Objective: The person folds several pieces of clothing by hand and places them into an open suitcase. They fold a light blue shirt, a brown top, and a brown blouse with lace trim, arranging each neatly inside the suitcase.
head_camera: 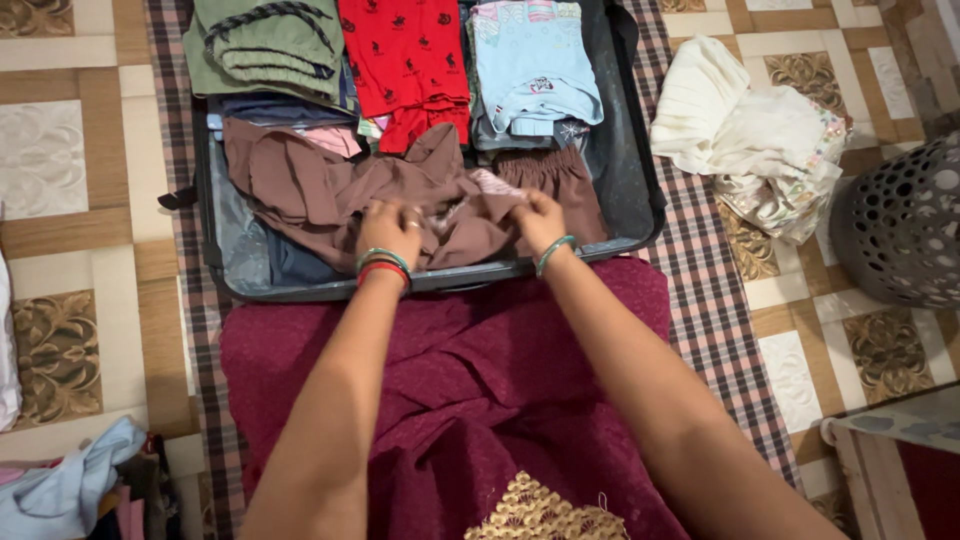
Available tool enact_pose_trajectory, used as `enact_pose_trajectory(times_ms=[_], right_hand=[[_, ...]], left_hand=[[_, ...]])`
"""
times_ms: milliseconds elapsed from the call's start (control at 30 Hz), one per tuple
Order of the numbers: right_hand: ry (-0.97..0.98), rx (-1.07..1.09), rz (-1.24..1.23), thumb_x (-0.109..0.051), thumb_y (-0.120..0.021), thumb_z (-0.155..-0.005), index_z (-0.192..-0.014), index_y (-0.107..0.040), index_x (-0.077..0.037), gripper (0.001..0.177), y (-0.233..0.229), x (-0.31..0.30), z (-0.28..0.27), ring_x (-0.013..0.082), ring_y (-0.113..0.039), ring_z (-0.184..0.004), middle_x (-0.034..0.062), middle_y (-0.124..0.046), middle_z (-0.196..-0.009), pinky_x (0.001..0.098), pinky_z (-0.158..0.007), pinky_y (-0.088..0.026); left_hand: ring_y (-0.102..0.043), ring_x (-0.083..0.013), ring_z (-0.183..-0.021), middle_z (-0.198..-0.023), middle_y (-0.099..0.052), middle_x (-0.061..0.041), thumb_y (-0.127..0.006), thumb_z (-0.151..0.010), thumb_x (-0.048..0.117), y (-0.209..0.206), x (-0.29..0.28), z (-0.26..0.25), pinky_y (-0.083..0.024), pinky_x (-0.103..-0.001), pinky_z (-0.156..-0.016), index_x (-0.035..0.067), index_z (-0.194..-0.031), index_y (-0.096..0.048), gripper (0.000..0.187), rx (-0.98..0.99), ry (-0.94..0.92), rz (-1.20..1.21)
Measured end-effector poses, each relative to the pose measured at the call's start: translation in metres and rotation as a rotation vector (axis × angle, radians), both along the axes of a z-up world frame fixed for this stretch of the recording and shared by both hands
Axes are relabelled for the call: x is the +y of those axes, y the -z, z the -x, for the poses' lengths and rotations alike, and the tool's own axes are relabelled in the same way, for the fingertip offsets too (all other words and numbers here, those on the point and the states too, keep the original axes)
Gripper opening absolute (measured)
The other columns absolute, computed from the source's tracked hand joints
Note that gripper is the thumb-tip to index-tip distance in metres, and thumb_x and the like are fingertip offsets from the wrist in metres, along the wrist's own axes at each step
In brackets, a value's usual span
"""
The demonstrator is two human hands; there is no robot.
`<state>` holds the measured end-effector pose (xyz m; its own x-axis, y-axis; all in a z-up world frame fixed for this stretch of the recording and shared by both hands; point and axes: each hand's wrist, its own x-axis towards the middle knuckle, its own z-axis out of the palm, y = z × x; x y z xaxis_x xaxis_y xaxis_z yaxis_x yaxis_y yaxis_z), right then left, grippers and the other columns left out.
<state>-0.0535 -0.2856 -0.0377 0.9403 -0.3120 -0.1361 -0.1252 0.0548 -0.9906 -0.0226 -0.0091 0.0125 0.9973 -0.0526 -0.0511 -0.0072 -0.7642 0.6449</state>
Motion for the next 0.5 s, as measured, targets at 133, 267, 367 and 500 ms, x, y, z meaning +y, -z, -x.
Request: enact_pose_trajectory(times_ms=[133, 267, 367, 500], right_hand=[[0.216, -0.036, -0.327, 0.004, -0.055, -0.089, -0.104, -0.067, -0.005, 0.021, -0.011, -0.031, -0.002, 0.0239, -0.063, -0.07, 0.0091, -0.066, -0.083, 0.0357, -0.061, -0.05], [0.354, -0.14, -0.677, 0.003, -0.048, -0.08, -0.098, -0.067, -0.008, 0.028, -0.05, -0.039, -0.009, 0.0261, -0.067, -0.087, 0.0072, -0.072, -0.09, 0.0398, -0.081, -0.056], [0.36, -0.082, -0.854, -0.003, -0.047, -0.079, -0.094, -0.065, -0.001, 0.024, -0.083, -0.038, -0.014, 0.0307, -0.067, -0.093, 0.0122, -0.072, -0.095, 0.0468, -0.089, -0.057], [0.047, -0.157, -0.831, -0.009, -0.054, -0.086, -0.101, -0.064, -0.002, 0.019, -0.114, -0.014, -0.019, 0.0303, -0.064, -0.095, 0.0126, -0.07, -0.099, 0.0461, -0.091, -0.053]], left_hand=[[-0.056, -0.0474, -0.119, -0.133, -0.054, -0.028, -0.072, -0.105, 0.031, 0.002, 0.022, -0.014, -0.048, -0.051, -0.099, 0.001, -0.131, -0.058, 0.041, -0.527, -0.302, 0.042], [-0.059, -0.0428, -0.118, -0.126, -0.057, -0.019, -0.072, -0.081, 0.01, -0.03, 0.052, -0.004, -0.049, -0.049, -0.099, 0.006, -0.119, -0.056, 0.041, -0.251, -0.383, 0.243], [-0.057, -0.0407, -0.124, -0.136, -0.055, -0.016, -0.07, -0.077, 0.004, -0.055, 0.054, 0.003, -0.047, -0.05, -0.101, 0.009, -0.12, -0.056, 0.046, -0.211, -0.353, 0.165], [-0.048, -0.0423, -0.132, -0.148, -0.047, -0.019, -0.078, -0.071, 0.009, -0.072, 0.032, 0.002, -0.042, -0.052, -0.109, 0.01, -0.134, -0.056, 0.067, -0.449, -0.016, 0.012]])
